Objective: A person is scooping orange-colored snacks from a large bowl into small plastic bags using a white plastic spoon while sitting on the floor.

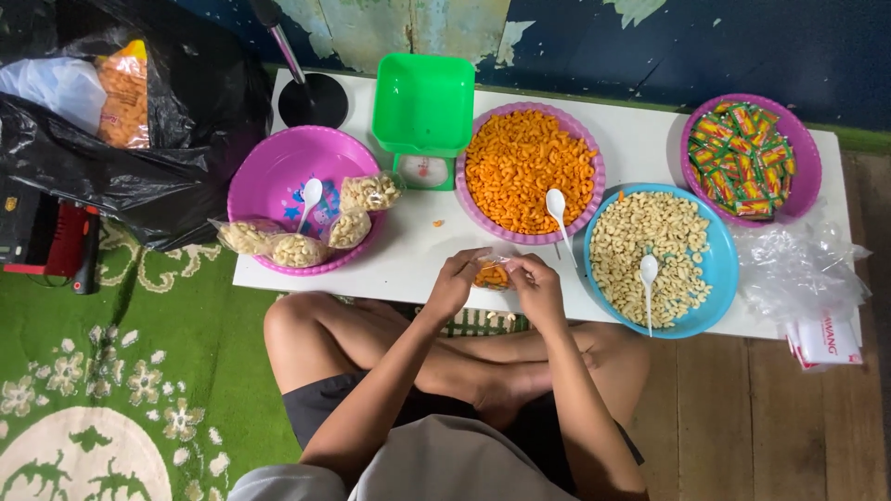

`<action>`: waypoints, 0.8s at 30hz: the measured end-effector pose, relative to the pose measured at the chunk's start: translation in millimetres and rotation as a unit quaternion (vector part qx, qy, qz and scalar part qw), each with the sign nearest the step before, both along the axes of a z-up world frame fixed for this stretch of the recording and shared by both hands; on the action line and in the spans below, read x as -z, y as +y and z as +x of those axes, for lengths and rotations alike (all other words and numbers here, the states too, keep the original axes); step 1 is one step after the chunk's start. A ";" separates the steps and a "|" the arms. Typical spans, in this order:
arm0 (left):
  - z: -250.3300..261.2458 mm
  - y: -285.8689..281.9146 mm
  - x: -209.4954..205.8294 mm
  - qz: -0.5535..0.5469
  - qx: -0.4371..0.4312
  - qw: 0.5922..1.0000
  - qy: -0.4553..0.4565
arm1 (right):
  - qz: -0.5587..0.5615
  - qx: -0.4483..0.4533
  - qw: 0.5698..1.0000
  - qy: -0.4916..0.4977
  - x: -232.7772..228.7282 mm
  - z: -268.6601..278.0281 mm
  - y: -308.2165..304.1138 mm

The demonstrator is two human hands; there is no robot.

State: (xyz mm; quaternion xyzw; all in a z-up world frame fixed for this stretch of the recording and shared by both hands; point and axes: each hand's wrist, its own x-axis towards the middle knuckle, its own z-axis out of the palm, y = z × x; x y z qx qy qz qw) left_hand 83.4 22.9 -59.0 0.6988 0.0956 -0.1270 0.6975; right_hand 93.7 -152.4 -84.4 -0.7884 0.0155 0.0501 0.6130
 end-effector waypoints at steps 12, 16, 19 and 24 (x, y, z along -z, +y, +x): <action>2.7 -1.1 14.7 0.100 -0.070 0.991 -0.058 | -0.087 -0.016 0.996 -0.023 -17.0 -4.1 5.7; 4.3 -3.6 10.5 0.090 -0.063 0.993 -0.052 | -0.118 -0.011 0.991 -0.059 -18.7 -0.9 6.7; 4.7 -3.8 2.7 0.084 -0.052 0.994 -0.040 | -0.129 -0.001 0.988 -0.080 -23.8 1.1 8.4; 5.3 -2.5 18.0 0.122 -0.038 0.990 -0.056 | -0.151 -0.001 0.981 -0.122 -38.1 0.5 7.7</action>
